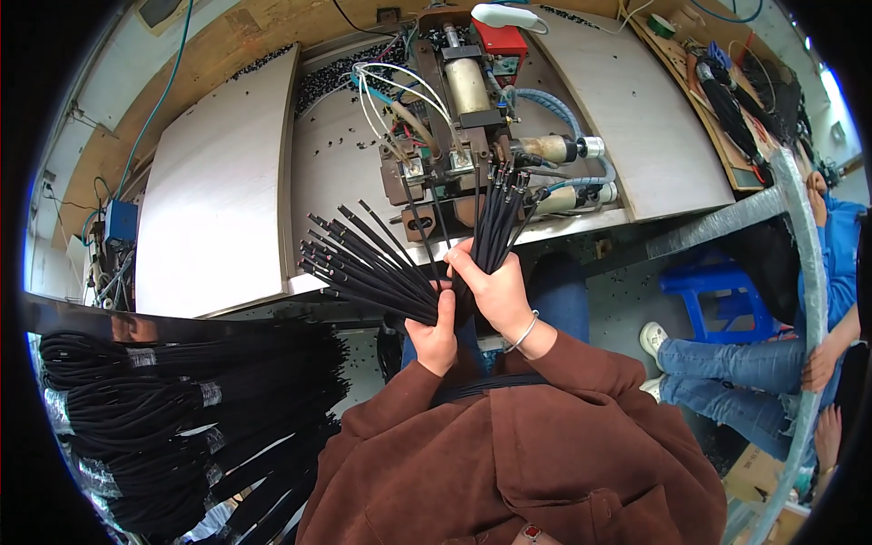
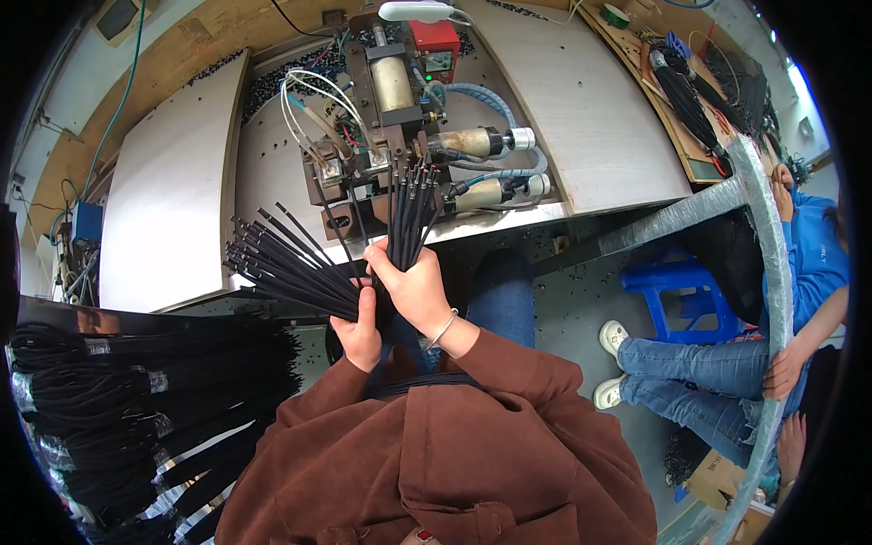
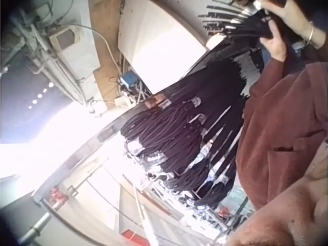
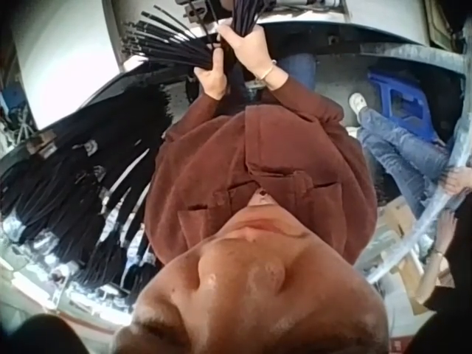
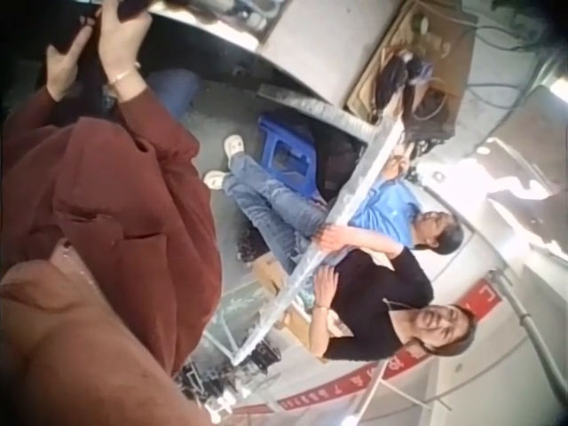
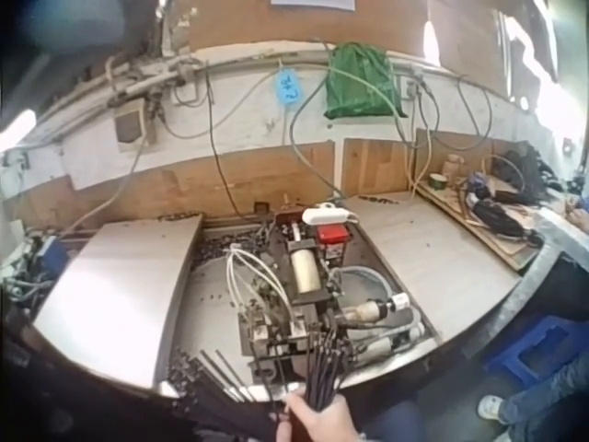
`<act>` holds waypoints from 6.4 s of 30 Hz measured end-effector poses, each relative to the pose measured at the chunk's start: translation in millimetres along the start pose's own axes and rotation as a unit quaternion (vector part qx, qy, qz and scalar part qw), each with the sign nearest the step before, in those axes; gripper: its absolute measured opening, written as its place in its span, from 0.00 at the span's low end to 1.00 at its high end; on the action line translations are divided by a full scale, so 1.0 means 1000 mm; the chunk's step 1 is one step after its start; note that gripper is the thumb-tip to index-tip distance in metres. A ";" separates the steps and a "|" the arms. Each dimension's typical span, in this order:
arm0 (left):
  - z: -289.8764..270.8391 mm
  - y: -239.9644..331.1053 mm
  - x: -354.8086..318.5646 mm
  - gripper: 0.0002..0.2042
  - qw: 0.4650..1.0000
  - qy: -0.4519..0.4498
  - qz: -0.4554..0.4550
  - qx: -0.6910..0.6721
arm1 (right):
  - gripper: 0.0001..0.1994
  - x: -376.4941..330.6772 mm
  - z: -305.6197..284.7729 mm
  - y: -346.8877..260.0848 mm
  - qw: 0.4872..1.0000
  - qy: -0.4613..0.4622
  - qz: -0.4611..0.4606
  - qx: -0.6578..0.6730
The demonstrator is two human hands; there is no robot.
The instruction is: Processing bundles of electrical cables using a machine at a factory workstation.
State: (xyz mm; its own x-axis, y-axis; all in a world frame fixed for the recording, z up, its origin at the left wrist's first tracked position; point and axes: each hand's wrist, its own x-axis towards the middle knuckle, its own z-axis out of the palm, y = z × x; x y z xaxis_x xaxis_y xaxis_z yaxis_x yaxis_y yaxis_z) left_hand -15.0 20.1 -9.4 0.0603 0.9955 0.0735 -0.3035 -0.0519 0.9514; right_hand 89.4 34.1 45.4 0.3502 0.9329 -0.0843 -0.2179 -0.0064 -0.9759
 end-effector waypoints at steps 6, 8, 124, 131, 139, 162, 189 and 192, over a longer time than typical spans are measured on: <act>0.002 -0.002 -0.001 0.07 1.000 0.014 -0.003 -0.001 | 0.07 0.002 -0.003 -0.001 1.000 -0.018 0.004 -0.003; 0.001 -0.002 -0.001 0.07 1.000 0.005 0.000 -0.002 | 0.08 0.002 -0.005 -0.002 0.999 -0.043 0.012 -0.005; -0.003 -0.012 -0.004 0.12 0.997 -0.069 0.001 0.020 | 0.06 -0.008 -0.011 0.003 0.996 -0.048 0.032 0.064; 0.000 -0.007 -0.001 0.10 0.999 -0.049 0.003 0.023 | 0.05 -0.003 -0.008 0.000 0.997 -0.050 0.026 0.045; -0.002 -0.010 0.002 0.10 0.999 -0.047 0.002 0.013 | 0.06 0.000 -0.005 -0.001 0.997 -0.047 0.026 0.050; -0.002 -0.008 0.000 0.08 0.998 -0.060 0.011 0.018 | 0.05 -0.008 -0.010 0.005 0.998 -0.019 0.002 0.059; -0.005 -0.006 0.006 0.12 0.998 -0.060 0.016 0.031 | 0.07 0.003 -0.019 -0.010 0.979 -0.169 0.058 -0.094; -0.004 -0.007 0.003 0.12 0.998 -0.061 0.012 0.028 | 0.07 -0.002 -0.018 -0.008 0.988 -0.125 0.032 -0.080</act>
State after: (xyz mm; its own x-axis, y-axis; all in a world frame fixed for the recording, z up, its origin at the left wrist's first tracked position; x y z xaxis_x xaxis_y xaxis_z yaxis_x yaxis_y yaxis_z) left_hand -16.5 24.3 -17.5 0.1693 0.9771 0.1287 -0.2532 -0.0831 0.9638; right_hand 107.1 26.1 50.2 0.1005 0.9885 -0.1132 -0.0790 -0.1054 -0.9913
